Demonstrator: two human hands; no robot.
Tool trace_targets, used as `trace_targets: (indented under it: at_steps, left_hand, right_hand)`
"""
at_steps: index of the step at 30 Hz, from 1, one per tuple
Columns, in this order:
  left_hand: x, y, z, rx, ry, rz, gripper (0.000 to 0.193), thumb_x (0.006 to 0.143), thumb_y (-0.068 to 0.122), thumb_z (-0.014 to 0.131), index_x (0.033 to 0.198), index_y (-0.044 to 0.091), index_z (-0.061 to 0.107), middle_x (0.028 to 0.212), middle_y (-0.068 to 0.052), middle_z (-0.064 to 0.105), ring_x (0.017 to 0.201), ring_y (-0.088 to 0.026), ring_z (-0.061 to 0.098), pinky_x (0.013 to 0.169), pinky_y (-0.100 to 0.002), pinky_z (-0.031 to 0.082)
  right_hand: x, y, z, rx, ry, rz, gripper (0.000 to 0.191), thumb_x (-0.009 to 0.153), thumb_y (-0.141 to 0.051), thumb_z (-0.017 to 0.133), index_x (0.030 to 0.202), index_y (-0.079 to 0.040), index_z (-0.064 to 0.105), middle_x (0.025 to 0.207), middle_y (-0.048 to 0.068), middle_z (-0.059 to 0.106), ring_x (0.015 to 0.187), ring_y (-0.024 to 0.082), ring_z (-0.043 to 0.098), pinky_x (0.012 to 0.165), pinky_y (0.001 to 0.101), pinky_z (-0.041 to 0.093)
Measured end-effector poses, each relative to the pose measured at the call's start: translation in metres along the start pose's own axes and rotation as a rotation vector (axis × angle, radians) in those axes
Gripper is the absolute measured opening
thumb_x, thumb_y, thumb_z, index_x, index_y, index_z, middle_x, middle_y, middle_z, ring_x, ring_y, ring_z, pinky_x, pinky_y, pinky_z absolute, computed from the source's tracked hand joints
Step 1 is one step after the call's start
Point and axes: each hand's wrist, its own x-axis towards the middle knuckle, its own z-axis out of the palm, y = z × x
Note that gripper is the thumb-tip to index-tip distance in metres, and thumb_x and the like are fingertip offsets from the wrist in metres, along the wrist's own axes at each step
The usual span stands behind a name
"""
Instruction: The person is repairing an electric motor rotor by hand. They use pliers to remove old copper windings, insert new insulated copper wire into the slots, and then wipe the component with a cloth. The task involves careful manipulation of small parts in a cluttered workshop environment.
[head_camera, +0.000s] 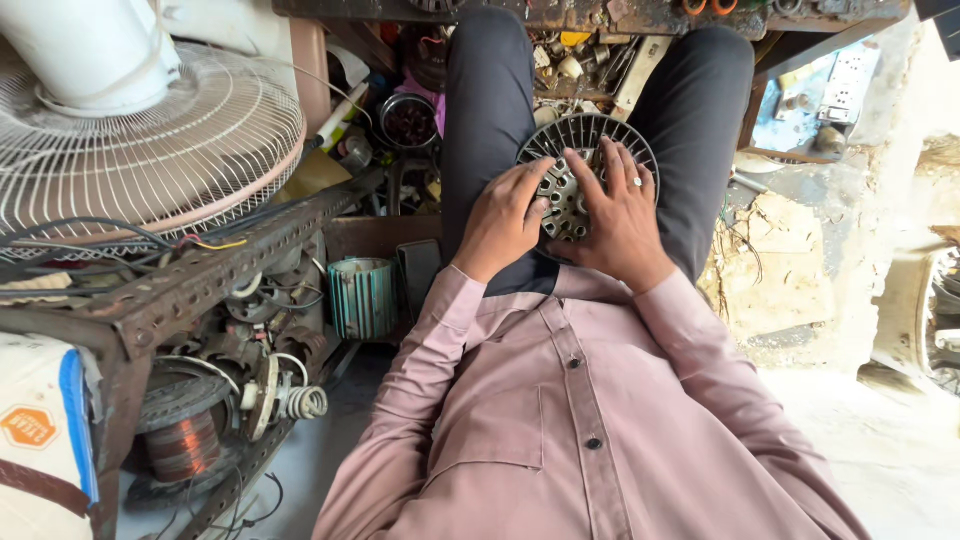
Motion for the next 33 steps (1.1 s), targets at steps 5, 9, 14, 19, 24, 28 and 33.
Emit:
trace_targets:
  at_steps: [5,9,14,19,24,28,33]
  left_hand:
    - [-0.001,0.007,0.001,-0.089,-0.028,0.012,0.048,0.095,0.01,0.068,0.14,0.001,0.053,0.135,-0.021,0.064,0.122,-0.04,0.065,0.104,-0.045,0.054]
    - [-0.012,0.031,-0.001,-0.135,0.081,0.158,0.048,0.096,0.019,0.073,0.137,0.003,0.054,0.14,-0.019,0.061,0.124,-0.037,0.066,0.102,-0.044,0.057]
    - [0.0,0.046,-0.001,-0.034,0.317,0.259,0.026,0.098,0.014,0.075,0.121,0.003,0.067,0.143,-0.015,0.06,0.122,-0.033,0.068,0.101,-0.042,0.058]
    - [0.021,0.029,0.002,0.076,0.388,0.271,0.013,0.096,0.012,0.076,0.102,0.002,0.073,0.132,-0.009,0.067,0.115,-0.031,0.069,0.098,-0.042,0.055]
    - [0.021,0.021,0.014,-0.129,0.377,0.153,0.008,0.096,0.009,0.072,0.097,0.002,0.069,0.125,-0.007,0.07,0.114,-0.031,0.066,0.099,-0.043,0.054]
    - [0.008,0.022,0.017,-0.155,0.323,0.161,0.009,0.093,0.009,0.073,0.091,0.003,0.067,0.123,-0.009,0.07,0.113,-0.032,0.063,0.098,-0.041,0.051]
    - [0.014,-0.007,0.016,-0.723,0.393,0.128,0.003,0.106,0.009,0.066,0.105,0.01,0.063,0.12,0.0,0.067,0.109,-0.019,0.062,0.103,-0.034,0.05]
  right_hand:
    - [-0.004,0.001,0.006,0.124,0.147,0.035,0.109,0.047,-0.032,0.095,0.142,-0.008,0.046,0.148,0.029,0.04,0.136,0.052,0.04,0.112,0.0595,0.034]
    - [-0.028,-0.001,-0.007,0.26,0.371,-0.034,0.1,0.062,-0.03,0.095,0.139,-0.006,0.038,0.154,0.031,0.036,0.141,0.051,0.045,0.118,0.0583,0.039]
    - [-0.013,-0.003,0.005,0.339,0.597,-0.152,0.1,0.066,-0.03,0.102,0.137,-0.013,0.034,0.154,0.031,0.031,0.141,0.05,0.047,0.115,0.055,0.048]
    - [0.017,0.014,0.042,0.361,0.691,-0.184,0.096,0.069,-0.024,0.102,0.138,-0.017,0.034,0.156,0.03,0.029,0.142,0.049,0.046,0.115,0.0547,0.049]
    - [0.013,0.022,0.045,0.239,0.648,-0.136,0.1,0.072,-0.021,0.099,0.145,-0.015,0.032,0.158,0.028,0.029,0.147,0.049,0.04,0.12,0.0576,0.041]
    - [-0.016,0.028,0.02,0.509,0.585,-0.045,0.09,0.076,-0.02,0.093,0.146,-0.006,0.038,0.155,0.026,0.038,0.143,0.039,0.046,0.118,0.0477,0.042]
    - [-0.056,0.039,0.005,0.451,0.549,0.159,0.027,0.096,-0.003,0.078,0.12,0.0,0.065,0.126,0.016,0.069,0.116,0.023,0.07,0.097,0.0305,0.056]
